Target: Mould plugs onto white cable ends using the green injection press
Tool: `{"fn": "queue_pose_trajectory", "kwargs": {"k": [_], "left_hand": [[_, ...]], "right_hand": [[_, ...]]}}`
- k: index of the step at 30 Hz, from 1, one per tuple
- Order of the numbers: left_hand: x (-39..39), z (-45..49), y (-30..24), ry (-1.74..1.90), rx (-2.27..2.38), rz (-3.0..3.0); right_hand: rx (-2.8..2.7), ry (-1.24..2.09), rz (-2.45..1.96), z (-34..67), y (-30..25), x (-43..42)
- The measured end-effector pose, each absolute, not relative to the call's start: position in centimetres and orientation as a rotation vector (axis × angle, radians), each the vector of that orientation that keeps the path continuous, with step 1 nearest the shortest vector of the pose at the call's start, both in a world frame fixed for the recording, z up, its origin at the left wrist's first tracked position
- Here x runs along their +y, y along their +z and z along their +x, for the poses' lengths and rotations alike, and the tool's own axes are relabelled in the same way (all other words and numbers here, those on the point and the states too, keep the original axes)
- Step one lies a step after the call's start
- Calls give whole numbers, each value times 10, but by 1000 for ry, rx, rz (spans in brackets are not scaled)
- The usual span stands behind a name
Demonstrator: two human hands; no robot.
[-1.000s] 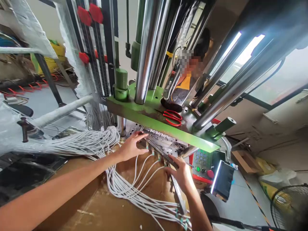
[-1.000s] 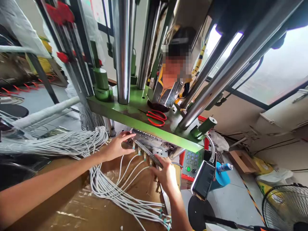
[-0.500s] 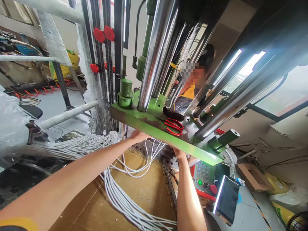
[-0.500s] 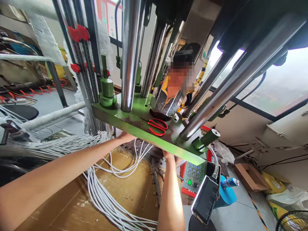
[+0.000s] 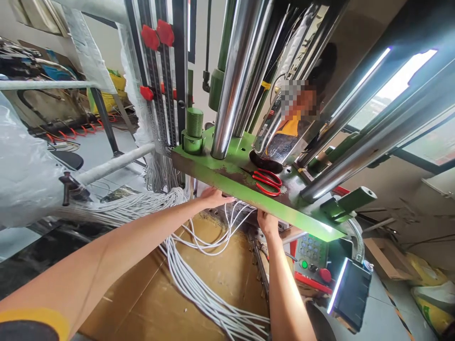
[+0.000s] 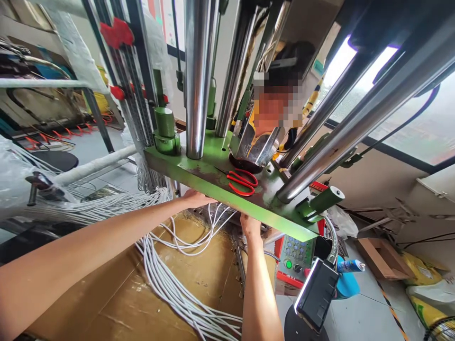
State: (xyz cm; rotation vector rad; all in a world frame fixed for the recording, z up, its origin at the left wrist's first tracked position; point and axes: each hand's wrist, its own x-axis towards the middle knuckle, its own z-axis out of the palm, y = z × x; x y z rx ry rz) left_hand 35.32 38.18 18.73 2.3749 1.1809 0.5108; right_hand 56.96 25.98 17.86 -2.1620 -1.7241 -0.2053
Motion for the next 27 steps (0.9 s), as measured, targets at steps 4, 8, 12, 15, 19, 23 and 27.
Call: {"fn": "queue_pose_trajectory", "kwargs": {"k": [4, 8, 12, 15, 19, 23, 27], "left_hand": [[368, 359, 189, 531, 1064, 2488], [350, 369, 188, 546, 868, 2625], [350, 374, 192, 543, 808, 2694], [357, 369, 195, 539, 859, 2722], [364, 355, 194, 491, 909, 2764], [365, 349, 199, 449, 893, 2791], [340, 336, 208, 510, 919, 2792]], "right_hand": [[-1720, -253, -2250, 557, 174, 249], [-1793, -298, -2269, 542, 178, 241], [-1887, -278, -2285, 535, 187, 245], [-1866, -268, -2338, 540, 190, 243], [-1790, -295, -2403, 547, 187, 233], [-1767, -296, -2414, 546, 189, 225], [-1768, -293, -2409, 533, 198, 201]]}}
